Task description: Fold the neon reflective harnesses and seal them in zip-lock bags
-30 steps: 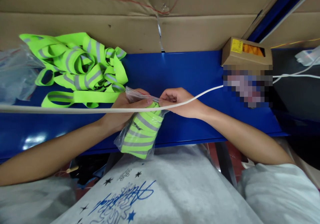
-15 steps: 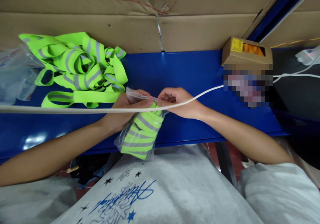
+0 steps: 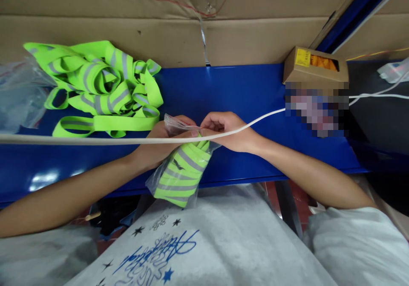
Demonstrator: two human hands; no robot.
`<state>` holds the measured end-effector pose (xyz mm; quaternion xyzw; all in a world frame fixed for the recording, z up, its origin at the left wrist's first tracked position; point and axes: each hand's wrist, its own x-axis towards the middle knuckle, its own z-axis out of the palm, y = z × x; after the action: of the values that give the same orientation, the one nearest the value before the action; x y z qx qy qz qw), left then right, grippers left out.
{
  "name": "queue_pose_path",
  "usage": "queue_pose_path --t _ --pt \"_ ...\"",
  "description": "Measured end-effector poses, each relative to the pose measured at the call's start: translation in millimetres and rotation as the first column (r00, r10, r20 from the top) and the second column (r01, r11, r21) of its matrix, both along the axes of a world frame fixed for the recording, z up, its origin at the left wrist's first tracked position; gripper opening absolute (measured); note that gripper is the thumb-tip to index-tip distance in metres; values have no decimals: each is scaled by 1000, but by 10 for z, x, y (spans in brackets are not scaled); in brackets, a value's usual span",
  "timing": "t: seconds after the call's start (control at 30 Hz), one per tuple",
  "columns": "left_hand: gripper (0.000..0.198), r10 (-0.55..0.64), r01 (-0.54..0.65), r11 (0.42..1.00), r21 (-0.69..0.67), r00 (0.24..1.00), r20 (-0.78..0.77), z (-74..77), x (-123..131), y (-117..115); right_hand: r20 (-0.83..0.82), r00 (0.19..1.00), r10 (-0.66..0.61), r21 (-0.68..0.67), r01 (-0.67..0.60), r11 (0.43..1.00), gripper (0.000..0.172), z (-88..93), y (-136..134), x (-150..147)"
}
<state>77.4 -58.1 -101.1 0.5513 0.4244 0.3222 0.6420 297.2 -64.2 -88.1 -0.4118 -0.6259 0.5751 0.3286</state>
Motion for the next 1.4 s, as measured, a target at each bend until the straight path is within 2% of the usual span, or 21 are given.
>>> queue_pose_path --t 0.17,0.3,0.37,0.6,0.77,0.9,1.03,1.13,1.27,1.4 --pt "39 -18 18 1000 -16 1000 19 -16 7 18 3 1000 -28 43 28 999 42 2 -4 16" --pt "36 20 -23 999 40 997 77 -5 8 26 25 999 -43 13 43 999 43 22 17 25" --pt "36 3 -10 997 73 996 94 -3 7 23 20 999 -43 -11 44 999 44 34 18 15" --pt "36 -28 29 987 159 1000 -10 -17 -3 9 9 999 -41 -74 41 996 45 54 -9 -20" --pt "39 -46 47 996 74 999 -18 -2 -23 13 -19 999 -30 -76 29 997 46 62 -6 -4" --pt "42 -68 68 998 -7 997 -20 49 -16 -1 18 1000 -6 -21 6 1000 44 63 -14 40" --pt "41 -48 51 996 68 998 -38 48 1 -8 100 995 -24 63 17 998 42 46 -32 64" --pt "42 -25 30 995 98 998 -51 4 -9 0 102 994 -37 98 27 995 44 41 -43 49" --pt "42 -7 11 996 91 999 -46 -25 -36 0 56 998 -7 36 5 999 46 57 -45 28" --pt "37 -32 35 993 114 999 -29 12 -35 -22 34 999 6 10 -6 1000 47 76 -31 35"
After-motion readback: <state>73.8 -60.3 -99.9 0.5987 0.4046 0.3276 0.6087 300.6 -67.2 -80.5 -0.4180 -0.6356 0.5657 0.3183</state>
